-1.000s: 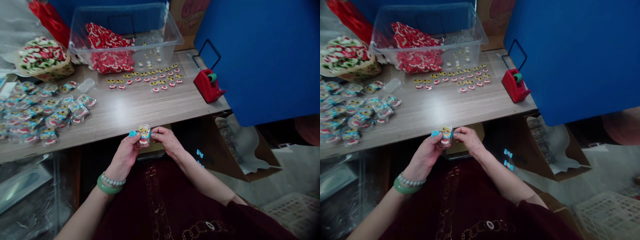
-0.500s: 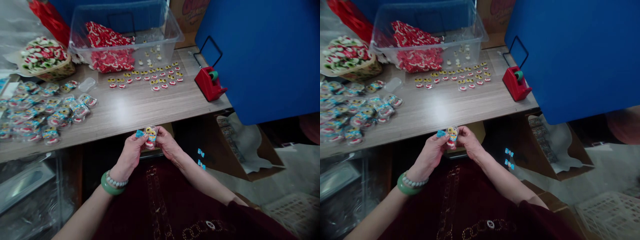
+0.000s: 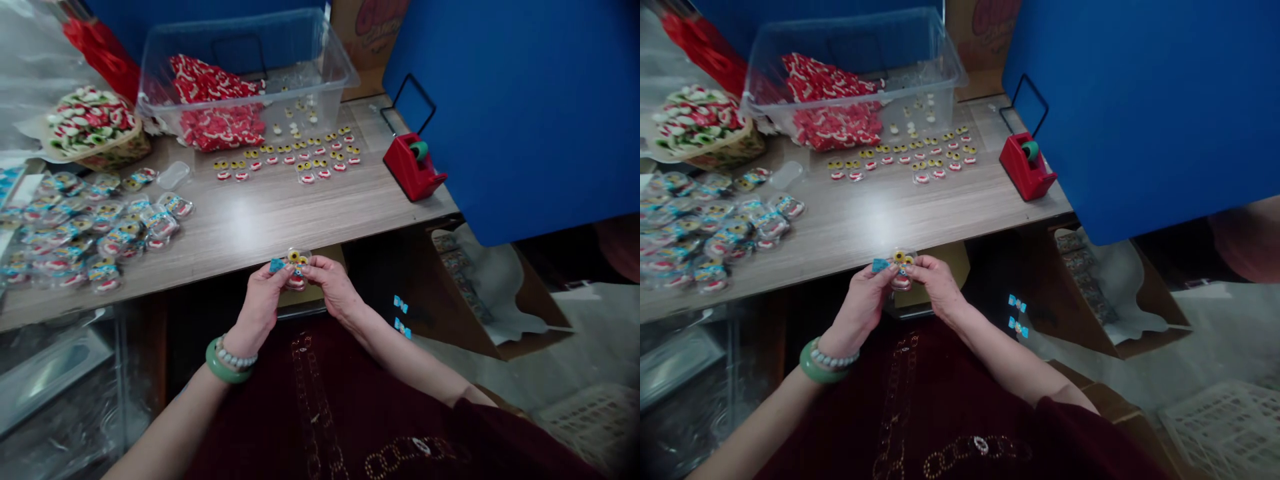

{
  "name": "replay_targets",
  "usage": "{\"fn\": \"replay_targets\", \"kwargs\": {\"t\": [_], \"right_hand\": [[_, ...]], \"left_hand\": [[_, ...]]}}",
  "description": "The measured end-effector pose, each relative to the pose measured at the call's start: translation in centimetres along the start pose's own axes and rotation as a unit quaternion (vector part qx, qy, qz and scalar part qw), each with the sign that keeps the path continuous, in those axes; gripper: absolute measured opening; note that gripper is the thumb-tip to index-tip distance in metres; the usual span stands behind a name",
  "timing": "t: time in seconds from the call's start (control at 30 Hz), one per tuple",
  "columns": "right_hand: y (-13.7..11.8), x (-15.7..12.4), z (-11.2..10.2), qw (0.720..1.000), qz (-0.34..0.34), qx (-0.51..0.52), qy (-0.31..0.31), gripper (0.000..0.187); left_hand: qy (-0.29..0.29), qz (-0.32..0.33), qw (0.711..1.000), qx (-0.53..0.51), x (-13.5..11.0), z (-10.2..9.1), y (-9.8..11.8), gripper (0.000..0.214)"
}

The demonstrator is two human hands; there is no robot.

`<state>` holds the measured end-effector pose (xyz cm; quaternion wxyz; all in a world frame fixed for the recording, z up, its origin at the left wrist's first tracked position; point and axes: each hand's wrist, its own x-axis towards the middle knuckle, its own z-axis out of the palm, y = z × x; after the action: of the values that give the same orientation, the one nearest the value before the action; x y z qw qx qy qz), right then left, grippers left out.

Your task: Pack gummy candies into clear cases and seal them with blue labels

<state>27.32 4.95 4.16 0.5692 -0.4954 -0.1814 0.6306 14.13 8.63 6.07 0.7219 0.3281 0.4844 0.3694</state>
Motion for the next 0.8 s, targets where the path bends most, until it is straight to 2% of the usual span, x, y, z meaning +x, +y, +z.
{"fn": "replay_targets", "kwargs": {"t": [0.1,0.17,0.3,0.5,0.63,0.7,0.8], "right_hand": [[0.2,0.0,0.1,1.0,-0.024,-0.005,0.014,0.022],[0.2,0.0,0.0,0.999,-0.033,-0.011,0.014,0.021],[0.2,0.0,-0.3,0.999,-0.044,-0.012,0.018,0.02],[-0.1,-0.2,-0.5,0.999,-0.023,-0.025,0.014,0.024],[-0.1,-0.4,-0.3,1.0,-0.014,-0.008,-0.012,0.022],[0.0,-0.4,-0.4,1.0,-0.012,-0.006,-0.021,0.021],[0.0,-0.4,-0.6,1.0,-0.013,-0.004,-0.025,0.019]], "left_hand": [[-0.045,-0.097,0.994,-0.036,0.3,-0.3,0.4,0.029],[-0.066,-0.117,0.99,-0.045,0.4,-0.5,0.7,0.031],[-0.08,-0.092,0.992,-0.042,0.5,-0.9,1.3,0.035],[-0.016,-0.058,0.998,-0.028,0.8,-1.8,2.0,0.028],[-0.008,-0.059,0.998,-0.028,1.2,-1.8,1.2,0.028],[-0.014,-0.085,0.996,-0.024,1.4,-1.6,0.7,0.026],[-0.06,-0.183,0.981,-0.036,1.7,-1.3,0.1,0.024]]}}
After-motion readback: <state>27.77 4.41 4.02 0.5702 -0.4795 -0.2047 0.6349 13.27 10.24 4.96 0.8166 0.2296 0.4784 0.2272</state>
